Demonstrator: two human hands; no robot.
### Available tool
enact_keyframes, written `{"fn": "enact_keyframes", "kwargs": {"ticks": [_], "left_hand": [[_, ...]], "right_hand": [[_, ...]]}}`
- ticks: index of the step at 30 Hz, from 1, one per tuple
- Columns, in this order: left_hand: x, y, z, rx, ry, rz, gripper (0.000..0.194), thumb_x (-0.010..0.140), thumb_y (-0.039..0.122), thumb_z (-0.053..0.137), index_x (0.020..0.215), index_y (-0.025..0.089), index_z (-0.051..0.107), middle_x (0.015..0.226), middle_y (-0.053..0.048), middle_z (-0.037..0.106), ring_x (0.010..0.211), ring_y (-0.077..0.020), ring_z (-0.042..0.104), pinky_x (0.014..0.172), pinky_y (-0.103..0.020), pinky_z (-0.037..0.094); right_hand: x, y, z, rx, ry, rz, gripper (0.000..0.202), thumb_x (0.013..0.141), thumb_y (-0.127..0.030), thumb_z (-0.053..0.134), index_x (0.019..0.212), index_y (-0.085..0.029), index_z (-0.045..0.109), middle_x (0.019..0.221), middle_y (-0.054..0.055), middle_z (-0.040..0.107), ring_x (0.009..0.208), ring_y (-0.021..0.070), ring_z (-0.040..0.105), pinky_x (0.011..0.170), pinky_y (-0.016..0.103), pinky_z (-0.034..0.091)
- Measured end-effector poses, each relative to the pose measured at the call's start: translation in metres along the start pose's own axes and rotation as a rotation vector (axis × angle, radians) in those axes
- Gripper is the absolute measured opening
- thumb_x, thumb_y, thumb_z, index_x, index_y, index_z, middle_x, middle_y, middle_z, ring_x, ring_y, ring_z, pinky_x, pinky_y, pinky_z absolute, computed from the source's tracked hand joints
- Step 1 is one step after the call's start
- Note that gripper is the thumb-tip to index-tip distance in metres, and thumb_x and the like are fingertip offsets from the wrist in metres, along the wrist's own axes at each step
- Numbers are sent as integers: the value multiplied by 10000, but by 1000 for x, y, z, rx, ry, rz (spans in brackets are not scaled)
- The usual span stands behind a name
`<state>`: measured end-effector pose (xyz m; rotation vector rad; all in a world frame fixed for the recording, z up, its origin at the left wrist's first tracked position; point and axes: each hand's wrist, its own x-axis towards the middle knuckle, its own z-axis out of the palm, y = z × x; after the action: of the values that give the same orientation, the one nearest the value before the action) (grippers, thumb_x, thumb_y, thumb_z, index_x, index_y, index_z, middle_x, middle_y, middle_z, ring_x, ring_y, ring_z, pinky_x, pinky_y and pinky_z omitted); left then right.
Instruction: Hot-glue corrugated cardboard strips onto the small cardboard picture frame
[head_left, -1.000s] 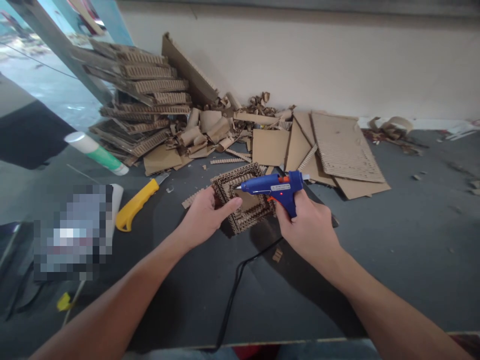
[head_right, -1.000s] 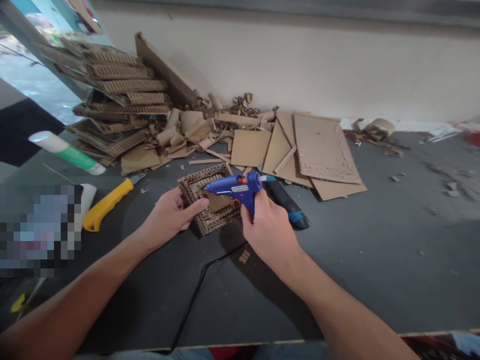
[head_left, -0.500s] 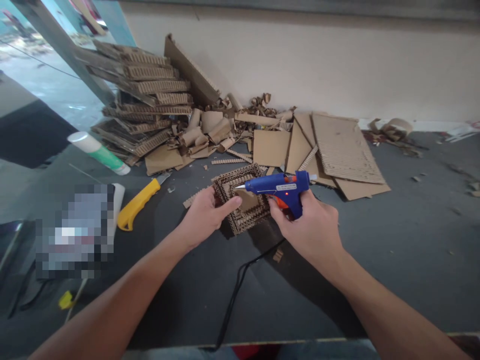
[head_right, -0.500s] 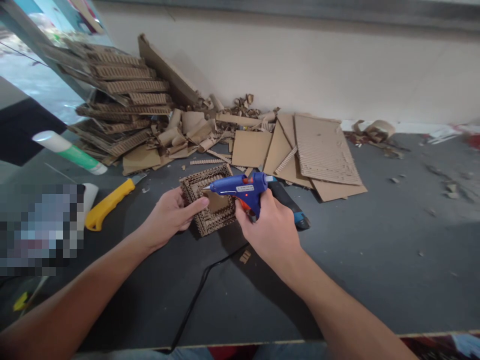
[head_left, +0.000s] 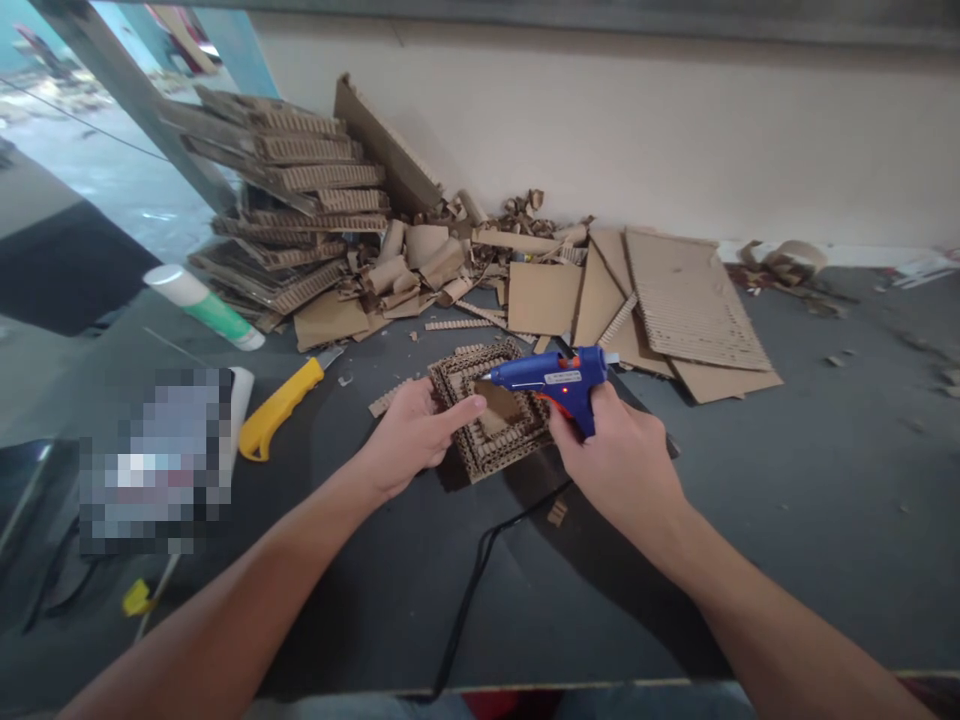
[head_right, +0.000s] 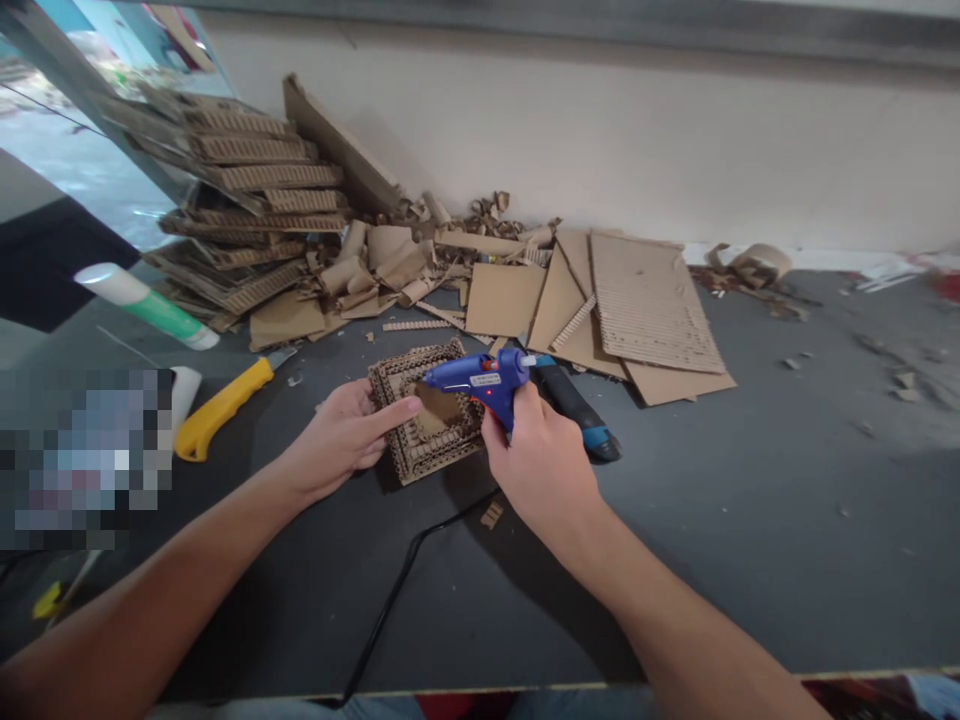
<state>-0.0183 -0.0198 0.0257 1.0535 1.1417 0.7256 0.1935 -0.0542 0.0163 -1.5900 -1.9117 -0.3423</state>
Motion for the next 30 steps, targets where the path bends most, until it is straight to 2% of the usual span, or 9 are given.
{"fn": "enact_keyframes", "kwargs": {"ticks": [8, 14, 19, 25, 30], "left_hand": [[0, 1, 0, 18, 9, -9, 460, 808, 472, 758, 1141, 199, 596, 596, 84, 425, 382, -4, 204, 328, -119, 157], [-1, 3, 1, 12, 18, -15, 479, 802, 475, 765, 1155, 204, 588, 574, 98, 384, 383, -4, 194, 325, -109, 157], [-3, 5, 0, 12, 18, -21, 461, 804, 471, 761, 1139, 201, 597, 621, 68, 466, 391, 3, 206, 329, -103, 143], [-4, 8, 2, 16, 58, -35, 449, 805, 435, 761, 1133, 173, 599, 625, 54, 489, 402, 3, 235, 336, -99, 152], [-3, 7, 2, 20, 69, -24, 457, 821, 426, 743, 1174, 186, 579, 632, 56, 497, 394, -1, 250, 324, -101, 169]], "right_hand": [[-2, 4, 0, -8, -62, -15, 205, 927, -281, 488, 979, -115, 596, 633, 65, 654, 496, 206, 621, 477, 279, 363], [-2, 4, -1, -40, -39, -28, 184, 921, -253, 455, 973, -130, 582, 626, 60, 642, 498, 215, 626, 460, 277, 363], [-2, 2, -4, -49, -23, -42, 214, 917, -236, 448, 1035, -119, 582, 684, 83, 674, 546, 222, 654, 471, 277, 393], [-3, 1, -7, -35, -18, -54, 231, 901, -203, 456, 1052, -103, 599, 707, 91, 690, 570, 223, 669, 478, 277, 399], [0, -3, -8, -42, 18, 19, 169, 888, -275, 523, 951, -146, 612, 628, 52, 656, 516, 206, 638, 464, 272, 380]]}}
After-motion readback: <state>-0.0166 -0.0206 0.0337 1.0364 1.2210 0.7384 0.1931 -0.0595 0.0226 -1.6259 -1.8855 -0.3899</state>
